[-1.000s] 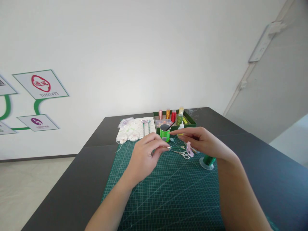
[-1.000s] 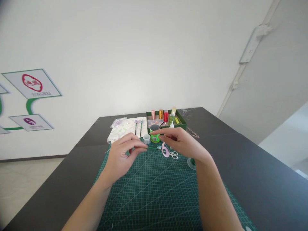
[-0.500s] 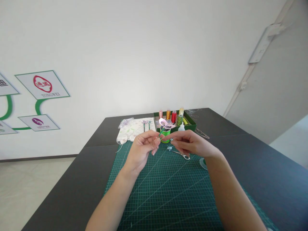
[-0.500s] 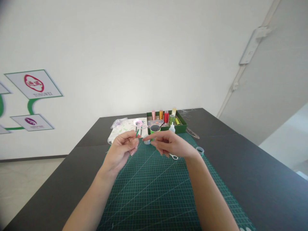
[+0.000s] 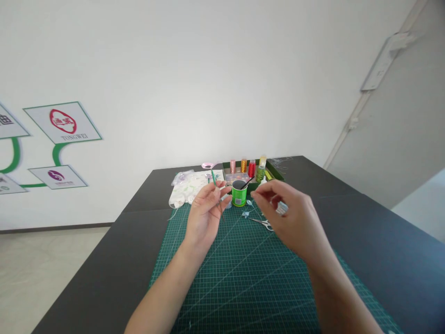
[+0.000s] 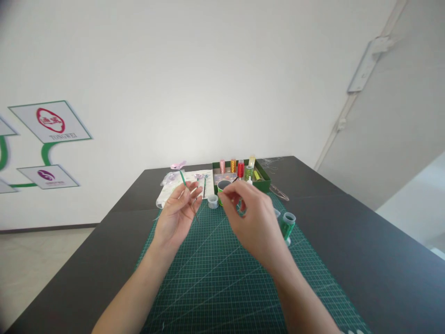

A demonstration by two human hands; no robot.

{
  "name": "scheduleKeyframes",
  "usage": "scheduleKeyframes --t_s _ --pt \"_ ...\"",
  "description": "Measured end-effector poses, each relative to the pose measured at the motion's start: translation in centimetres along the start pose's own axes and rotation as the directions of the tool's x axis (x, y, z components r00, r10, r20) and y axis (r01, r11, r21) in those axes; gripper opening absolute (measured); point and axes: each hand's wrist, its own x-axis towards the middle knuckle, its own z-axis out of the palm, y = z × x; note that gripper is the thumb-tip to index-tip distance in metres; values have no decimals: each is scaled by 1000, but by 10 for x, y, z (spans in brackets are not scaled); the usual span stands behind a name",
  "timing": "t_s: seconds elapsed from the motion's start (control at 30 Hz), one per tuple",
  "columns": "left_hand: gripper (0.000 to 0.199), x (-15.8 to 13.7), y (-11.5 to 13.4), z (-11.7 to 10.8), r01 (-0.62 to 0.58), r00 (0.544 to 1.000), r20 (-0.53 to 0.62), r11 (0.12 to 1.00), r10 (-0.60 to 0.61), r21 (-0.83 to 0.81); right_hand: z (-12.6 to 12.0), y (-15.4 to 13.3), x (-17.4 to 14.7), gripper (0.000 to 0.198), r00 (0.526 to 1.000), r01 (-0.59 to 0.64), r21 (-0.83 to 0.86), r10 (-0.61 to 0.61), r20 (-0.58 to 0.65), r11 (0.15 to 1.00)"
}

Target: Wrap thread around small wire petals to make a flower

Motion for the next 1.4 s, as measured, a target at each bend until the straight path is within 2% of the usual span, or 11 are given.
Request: scheduleKeyframes --t_s 0.13,0.3,0.4,0.47,0.63,0.73,0.83,0.93,1.03,1.23,1.4 --pt "24 -4 -9 6 -42 999 19 999 41 10 21 -17 -15 13 984 78 69 -87 155 995" --pt "26 -10 -21 11 -56 997 53 997 53 58 49 -10 -17 7 988 106 21 -108 111 994" --pt "27 -12 -21 12 -98 994 52 990 93 103 49 -5 -14 17 992 94 26 -96 81 995" --pt "22 -10 -18 11 -183 982 70 968 173 172 44 -3 -10 18 991 74 92 -83 101 993" --pt "15 -2 -8 1 -400 916 211 810 341 428 28 1 -3 20 959 -62 314 -30 282 947" --pt "16 0 -3 -4 -481 876 281 681 391 552 22 4 -1 22 937 -112 337 -14 348 935" --pt "17 -3 -1 -5 -525 844 321 544 429 654 20 9 -1 22 951 -87 267 0 311 960" --pt "16 -6 -2 -5 -518 844 324 489 428 702 18 12 -2 21 972 -19 187 -26 236 982" --pt "16 -6 -3 -5 -484 870 307 548 385 683 16 14 -3 19 982 59 111 -77 171 992" --pt "22 -8 -4 0 -320 945 240 781 222 537 12 12 -5 17 983 149 5 -148 111 989" --pt "20 -14 -3 8 -290 950 252 826 185 484 8 9 -8 17 981 187 -54 -183 71 981"
